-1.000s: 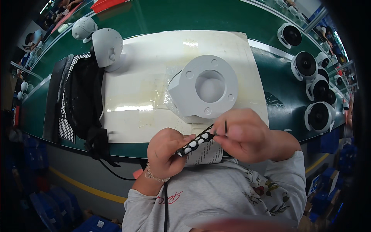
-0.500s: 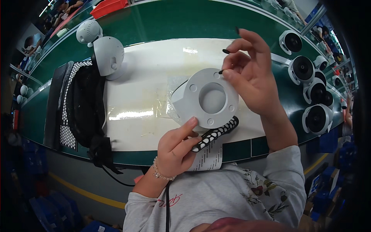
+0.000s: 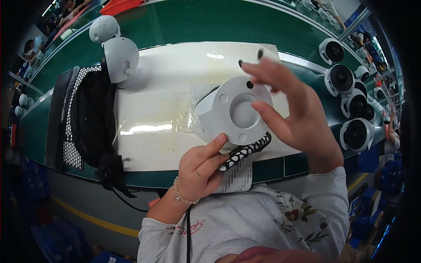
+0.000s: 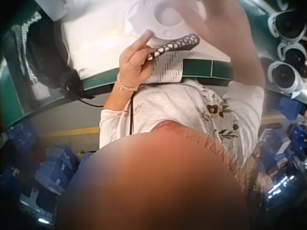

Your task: The worker is applying adhesive pads to the base of dome light components on an assembly line.

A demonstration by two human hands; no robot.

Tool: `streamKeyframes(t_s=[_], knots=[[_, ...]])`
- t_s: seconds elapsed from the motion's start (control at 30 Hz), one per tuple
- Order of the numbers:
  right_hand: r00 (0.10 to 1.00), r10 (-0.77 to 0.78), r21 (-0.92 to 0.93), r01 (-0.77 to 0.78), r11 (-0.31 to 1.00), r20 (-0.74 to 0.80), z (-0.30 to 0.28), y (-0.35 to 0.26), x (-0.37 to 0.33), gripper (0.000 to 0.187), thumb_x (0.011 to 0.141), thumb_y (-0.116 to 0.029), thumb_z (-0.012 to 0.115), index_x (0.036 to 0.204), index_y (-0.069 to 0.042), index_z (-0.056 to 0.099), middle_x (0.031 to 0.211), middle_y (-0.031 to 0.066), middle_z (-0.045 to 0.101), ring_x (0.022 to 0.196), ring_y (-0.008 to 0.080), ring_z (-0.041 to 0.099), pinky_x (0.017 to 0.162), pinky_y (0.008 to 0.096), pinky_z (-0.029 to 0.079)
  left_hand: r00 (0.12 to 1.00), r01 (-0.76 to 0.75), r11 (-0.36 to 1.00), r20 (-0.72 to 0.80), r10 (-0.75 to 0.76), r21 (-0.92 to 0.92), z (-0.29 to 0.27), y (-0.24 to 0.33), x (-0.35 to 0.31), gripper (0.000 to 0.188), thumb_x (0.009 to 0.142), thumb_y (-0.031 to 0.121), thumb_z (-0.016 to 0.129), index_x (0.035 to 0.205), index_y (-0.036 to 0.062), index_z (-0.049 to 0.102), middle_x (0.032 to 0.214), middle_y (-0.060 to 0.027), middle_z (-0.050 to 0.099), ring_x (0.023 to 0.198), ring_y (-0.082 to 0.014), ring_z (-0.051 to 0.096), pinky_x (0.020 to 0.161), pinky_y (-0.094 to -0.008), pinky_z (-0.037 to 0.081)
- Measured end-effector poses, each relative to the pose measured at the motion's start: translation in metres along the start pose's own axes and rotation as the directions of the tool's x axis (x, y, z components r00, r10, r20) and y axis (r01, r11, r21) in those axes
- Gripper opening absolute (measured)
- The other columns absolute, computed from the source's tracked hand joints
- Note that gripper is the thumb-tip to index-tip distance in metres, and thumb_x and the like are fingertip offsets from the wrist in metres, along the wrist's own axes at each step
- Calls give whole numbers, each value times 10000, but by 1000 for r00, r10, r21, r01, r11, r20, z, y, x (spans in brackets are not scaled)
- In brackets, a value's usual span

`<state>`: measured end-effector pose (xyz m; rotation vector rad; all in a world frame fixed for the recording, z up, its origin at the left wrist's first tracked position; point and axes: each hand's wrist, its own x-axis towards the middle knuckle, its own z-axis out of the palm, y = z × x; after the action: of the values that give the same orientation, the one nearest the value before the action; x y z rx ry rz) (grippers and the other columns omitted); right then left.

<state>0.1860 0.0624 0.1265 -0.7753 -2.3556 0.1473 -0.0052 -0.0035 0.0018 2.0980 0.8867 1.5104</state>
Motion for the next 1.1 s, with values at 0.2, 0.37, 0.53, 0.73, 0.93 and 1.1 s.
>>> streamKeyframes(t_s=[0.2, 0.37, 0.53, 0.73, 0.93, 1.1], knots=[[993, 120, 365, -110, 924, -5, 20, 9, 16, 503, 771, 17, 558, 1231, -44, 363, 856, 63, 522, 868, 147, 526, 822, 286, 396, 1000, -17, 1000, -5, 17, -7, 1, -1, 0, 322, 511, -46, 579, 828, 10, 596, 1211, -157, 519, 740, -239, 595, 632, -306, 475], [969, 214, 530, -248, 811, 126, 30, 2, 14, 451, 799, 25, 514, 1224, -42, 382, 883, 62, 499, 864, 126, 524, 832, 264, 391, 1000, -21, 1000, -13, 21, -23, 2, -1, 0, 309, 517, -42, 583, 821, 12, 594, 1209, -151, 522, 746, -242, 597, 636, -304, 474], [995, -92, -171, 97, 980, 42, 18, -14, 9, 384, 770, 6, 555, 1144, -53, 487, 1116, 113, 533, 964, 257, 570, 975, 409, 289, 999, -38, 999, -32, 37, -22, 2, -1, 3, 306, 518, -44, 584, 818, 12, 592, 1206, -148, 526, 739, -243, 596, 630, -300, 473], [996, 77, -102, -71, 992, 55, 14, -20, -10, 277, 746, -52, 603, 1018, -75, 554, 1262, 143, 448, 1219, 343, 385, 1012, 433, 230, 998, -38, 999, -42, 37, -18, 3, -2, 1, 300, 518, -49, 583, 812, 14, 589, 1205, -149, 526, 710, -238, 589, 610, -293, 469], [974, 225, 264, -226, 938, 36, 25, -12, -39, 40, 786, -76, 591, 817, -58, 572, 1335, 184, 356, 1320, 374, 151, 954, 363, 318, 999, -36, 999, -38, 35, -9, 6, -2, 1, 292, 508, -54, 583, 792, 13, 579, 1201, -160, 527, 677, -218, 580, 596, -292, 466], [968, 244, 264, -251, 931, 57, 35, -12, -44, 77, 836, -124, 554, 828, -54, 585, 1345, 179, 349, 1325, 361, 138, 943, 350, 326, 997, -20, 999, -80, 22, 29, 6, -1, 3, 271, 507, -59, 579, 771, 6, 577, 1187, -165, 535, 660, -210, 577, 591, -286, 464]])
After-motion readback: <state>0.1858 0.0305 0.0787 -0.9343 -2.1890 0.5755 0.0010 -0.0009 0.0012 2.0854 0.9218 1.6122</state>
